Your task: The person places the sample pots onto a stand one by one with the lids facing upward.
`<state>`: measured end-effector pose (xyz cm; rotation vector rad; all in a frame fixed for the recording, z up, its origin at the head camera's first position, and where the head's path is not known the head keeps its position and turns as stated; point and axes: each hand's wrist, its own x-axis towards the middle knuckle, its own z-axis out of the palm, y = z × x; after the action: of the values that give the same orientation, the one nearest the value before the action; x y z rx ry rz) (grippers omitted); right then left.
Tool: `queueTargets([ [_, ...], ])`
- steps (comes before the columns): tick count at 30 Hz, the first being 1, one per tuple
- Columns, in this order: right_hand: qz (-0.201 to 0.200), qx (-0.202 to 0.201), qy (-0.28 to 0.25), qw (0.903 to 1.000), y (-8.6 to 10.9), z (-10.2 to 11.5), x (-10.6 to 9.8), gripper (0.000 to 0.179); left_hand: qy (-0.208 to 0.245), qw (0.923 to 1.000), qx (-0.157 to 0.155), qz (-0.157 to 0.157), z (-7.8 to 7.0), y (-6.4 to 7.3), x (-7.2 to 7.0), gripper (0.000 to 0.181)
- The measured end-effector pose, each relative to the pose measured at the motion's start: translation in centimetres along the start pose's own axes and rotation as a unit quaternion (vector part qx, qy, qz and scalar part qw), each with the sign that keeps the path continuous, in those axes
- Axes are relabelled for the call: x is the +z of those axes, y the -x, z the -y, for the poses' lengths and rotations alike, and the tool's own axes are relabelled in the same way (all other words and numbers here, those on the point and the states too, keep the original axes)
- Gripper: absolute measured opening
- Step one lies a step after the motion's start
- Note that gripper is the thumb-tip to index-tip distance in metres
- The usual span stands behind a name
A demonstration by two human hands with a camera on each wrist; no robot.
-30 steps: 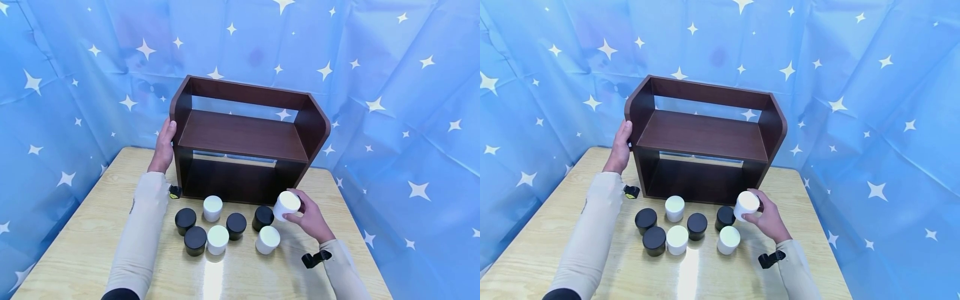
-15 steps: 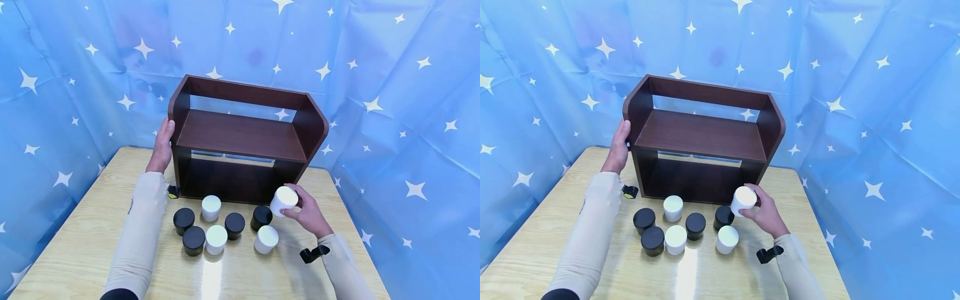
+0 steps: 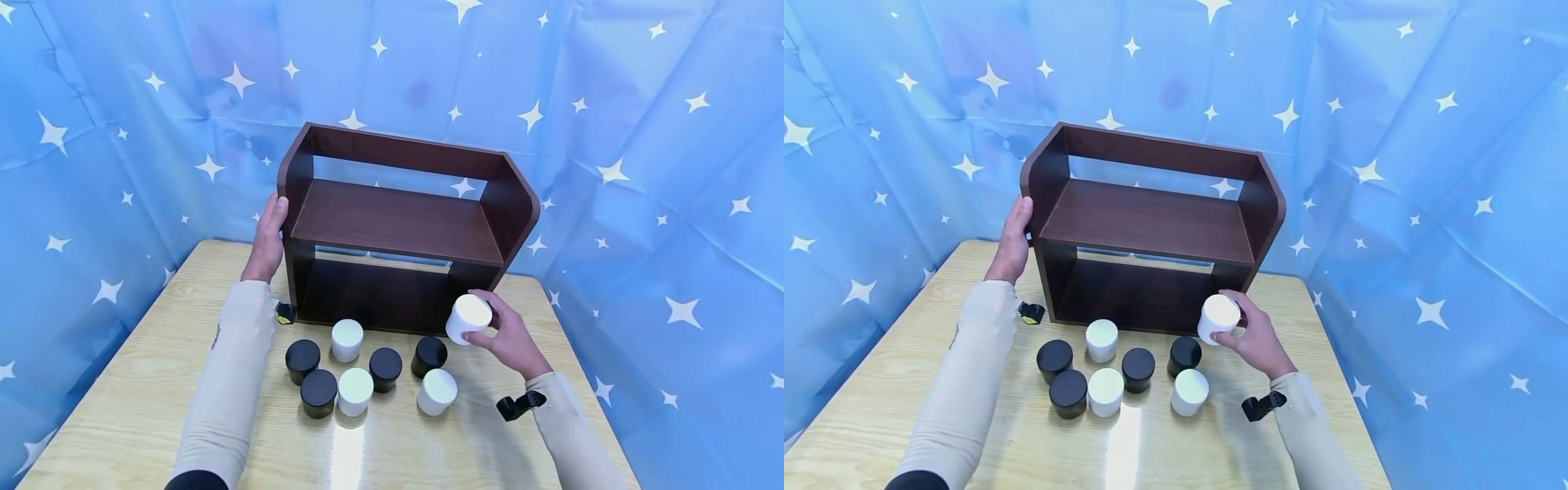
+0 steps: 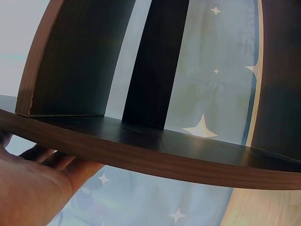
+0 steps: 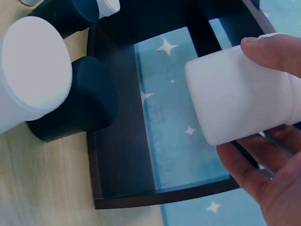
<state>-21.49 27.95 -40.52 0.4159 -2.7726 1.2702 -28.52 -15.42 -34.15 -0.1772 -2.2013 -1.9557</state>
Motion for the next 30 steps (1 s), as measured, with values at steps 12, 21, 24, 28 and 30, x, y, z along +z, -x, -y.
queueTargets([
  [12, -0.008, -0.028, 0.007, 0.9995, -0.6, 1.5, -1.5, 0.078, 0.006, 1.0000, -0.005, -0.003, -1.0, 0.6, 0.1, 0.065],
  [21, -0.013, -0.031, 0.018, 0.9993, -1.1, 2.5, -2.6, 0.077, 0.010, 0.9999, 0.002, -0.003, -0.1, -0.1, 0.2, 0.062],
  [24, -0.017, -0.040, 0.017, 0.9989, -1.4, 2.8, -2.8, 0.076, 0.008, 0.9999, 0.007, -0.001, -0.8, 0.5, 0.3, 0.062],
  [28, -0.016, -0.046, 0.011, 0.9988, -1.6, 3.2, -2.9, 0.076, 0.007, 1.0000, 0.003, -0.003, -0.9, 0.5, 0.2, 0.063],
  [30, -0.015, -0.044, 0.011, 0.9989, -1.6, 3.3, -3.0, 0.076, 0.009, 0.9999, 0.001, -0.003, -0.8, 0.4, 0.2, 0.062],
])
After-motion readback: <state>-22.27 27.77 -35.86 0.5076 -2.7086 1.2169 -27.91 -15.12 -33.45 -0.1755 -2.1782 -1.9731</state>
